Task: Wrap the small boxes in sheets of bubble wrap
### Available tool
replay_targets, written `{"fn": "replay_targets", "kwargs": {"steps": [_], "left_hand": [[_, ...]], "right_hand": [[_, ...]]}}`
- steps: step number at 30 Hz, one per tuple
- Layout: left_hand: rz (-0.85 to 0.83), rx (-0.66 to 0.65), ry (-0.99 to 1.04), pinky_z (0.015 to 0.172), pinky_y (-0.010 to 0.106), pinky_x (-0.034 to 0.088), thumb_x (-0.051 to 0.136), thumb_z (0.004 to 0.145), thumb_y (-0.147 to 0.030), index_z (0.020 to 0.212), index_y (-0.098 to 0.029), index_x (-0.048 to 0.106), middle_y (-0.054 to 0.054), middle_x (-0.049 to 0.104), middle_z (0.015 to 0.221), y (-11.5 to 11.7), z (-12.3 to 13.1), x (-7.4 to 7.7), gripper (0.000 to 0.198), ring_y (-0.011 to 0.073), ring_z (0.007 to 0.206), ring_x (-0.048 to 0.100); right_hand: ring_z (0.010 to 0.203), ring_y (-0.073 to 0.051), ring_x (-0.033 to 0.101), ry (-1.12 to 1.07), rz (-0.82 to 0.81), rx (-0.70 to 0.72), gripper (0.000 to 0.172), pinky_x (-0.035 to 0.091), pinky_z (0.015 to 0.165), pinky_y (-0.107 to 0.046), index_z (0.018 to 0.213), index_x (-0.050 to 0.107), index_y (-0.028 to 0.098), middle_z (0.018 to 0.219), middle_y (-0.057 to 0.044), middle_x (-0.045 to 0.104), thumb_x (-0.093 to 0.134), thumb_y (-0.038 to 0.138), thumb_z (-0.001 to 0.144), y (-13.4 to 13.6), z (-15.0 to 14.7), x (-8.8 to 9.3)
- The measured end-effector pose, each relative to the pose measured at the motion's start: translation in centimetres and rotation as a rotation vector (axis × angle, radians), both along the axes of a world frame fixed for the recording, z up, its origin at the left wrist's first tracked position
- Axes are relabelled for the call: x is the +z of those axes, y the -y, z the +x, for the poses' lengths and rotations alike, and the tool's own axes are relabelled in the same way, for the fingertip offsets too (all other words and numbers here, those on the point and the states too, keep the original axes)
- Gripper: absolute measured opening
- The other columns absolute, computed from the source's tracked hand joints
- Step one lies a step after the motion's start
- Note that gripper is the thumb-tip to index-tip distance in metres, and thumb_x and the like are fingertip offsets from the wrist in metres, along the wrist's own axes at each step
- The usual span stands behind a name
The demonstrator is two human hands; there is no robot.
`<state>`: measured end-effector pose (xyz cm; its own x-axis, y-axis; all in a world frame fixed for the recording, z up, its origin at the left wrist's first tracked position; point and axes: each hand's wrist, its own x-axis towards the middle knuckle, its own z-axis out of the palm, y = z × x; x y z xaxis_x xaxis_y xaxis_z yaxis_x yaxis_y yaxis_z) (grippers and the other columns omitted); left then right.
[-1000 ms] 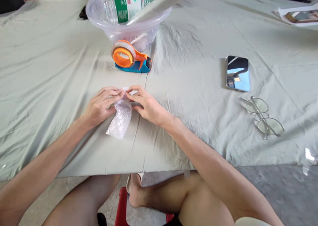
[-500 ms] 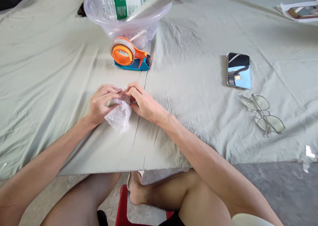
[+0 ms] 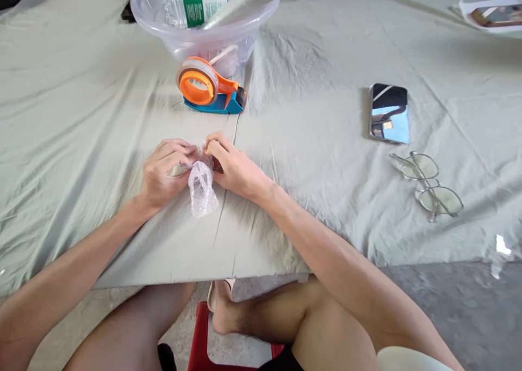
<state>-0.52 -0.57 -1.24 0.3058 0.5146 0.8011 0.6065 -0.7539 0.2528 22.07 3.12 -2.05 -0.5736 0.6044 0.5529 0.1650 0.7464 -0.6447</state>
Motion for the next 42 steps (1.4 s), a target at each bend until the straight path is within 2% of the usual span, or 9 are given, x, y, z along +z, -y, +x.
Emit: {"fn": "replay_targets", "kwargs": {"steps": [6,10,13,20,26,31,34,38,42], "left_hand": [[-0.076,-0.091,-0.153,0.107,0.048,0.067,0.072,0.105,-0.012,0.109,-0.024,0.068,0.008,0.081,0.122,0.9,-0.9,0.9,0.013,0.0278,0.13,0.077],[-0.108,-0.096,-0.224,0.11,0.053,0.066,0.075,0.104,-0.023,0.117,-0.023,0.066,0.015,0.078,0.13,1.3,-0.8,1.1,0.015,0.0342,0.138,0.073],[-0.093,-0.021,-0.16,0.106,0.049,0.066,0.072,0.109,-0.023,0.106,-0.025,0.066,0.009,0.081,0.116,1.0,-0.3,0.6,0.007,0.0298,0.128,0.077],[-0.068,0.014,0.043,0.092,0.043,0.064,0.066,0.113,-0.028,0.089,-0.025,0.063,0.004,0.079,0.1,-0.1,0.2,-0.5,0.025,0.0236,0.108,0.078],[-0.098,-0.031,0.084,0.091,0.038,0.063,0.067,0.116,-0.045,0.102,-0.025,0.071,0.003,0.075,0.097,-0.4,0.1,-0.3,0.025,0.0218,0.103,0.077],[-0.148,0.02,0.156,0.082,0.033,0.062,0.074,0.112,-0.053,0.091,-0.024,0.068,0.001,0.073,0.093,-0.7,0.2,0.3,0.036,0.0185,0.091,0.075],[-0.252,0.054,0.194,0.081,0.033,0.062,0.078,0.107,-0.061,0.092,-0.024,0.068,0.002,0.075,0.097,-0.6,0.3,0.5,0.041,0.0182,0.091,0.074],[-0.364,0.056,0.275,0.077,0.033,0.06,0.078,0.104,-0.071,0.101,-0.025,0.069,0.001,0.077,0.1,-0.9,0.3,0.3,0.047,0.0169,0.089,0.073],[-0.433,0.021,0.372,0.076,0.032,0.059,0.076,0.1,-0.081,0.127,-0.029,0.063,0.001,0.078,0.113,-1.6,0.1,-0.4,0.06,0.0162,0.094,0.074]], "right_hand": [[0.083,-0.015,0.056,-0.08,0.002,-0.014,0.024,0.056,0.072,-0.032,0.1,0.046,0.027,0.119,-0.006,0.059,0.068,0.021,0.104,-0.1,-0.1,0.1],[0.082,-0.015,0.054,-0.105,-0.017,-0.045,0.026,0.055,0.072,-0.033,0.097,0.043,0.028,0.115,-0.005,0.058,0.069,0.022,0.101,0.2,-0.3,0.2],[0.083,-0.015,0.056,-0.069,-0.035,-0.079,0.023,0.055,0.072,-0.033,0.097,0.044,0.028,0.117,-0.005,0.06,0.066,0.021,0.101,0.2,-0.5,0.2],[0.091,-0.018,0.064,-0.081,0.024,-0.022,0.024,0.063,0.08,-0.034,0.102,0.048,0.028,0.122,-0.006,0.062,0.067,0.014,0.099,-0.1,-0.5,-0.3],[0.091,-0.019,0.066,-0.041,-0.016,-0.022,0.023,0.067,0.08,-0.037,0.114,0.056,0.028,0.132,-0.008,0.066,0.077,0.029,0.104,-0.1,-0.3,-0.6],[0.12,-0.03,0.073,-0.003,-0.075,-0.06,0.039,0.071,0.099,-0.048,0.14,0.061,0.029,0.145,-0.012,0.067,0.077,0.032,0.104,0.0,-0.4,-0.8],[0.119,-0.032,0.074,0.001,-0.086,-0.042,0.043,0.072,0.099,-0.051,0.143,0.062,0.03,0.145,-0.012,0.067,0.078,0.038,0.104,0.0,-0.2,-0.5],[0.101,-0.028,0.072,0.011,-0.06,0.029,0.035,0.072,0.092,-0.051,0.135,0.066,0.028,0.137,-0.013,0.069,0.072,0.048,0.108,-0.1,0.6,0.6],[0.096,-0.025,0.068,-0.005,-0.072,0.092,0.028,0.068,0.089,-0.047,0.11,0.068,0.026,0.131,-0.012,0.069,0.064,0.053,0.114,-0.6,1.2,1.1]]}}
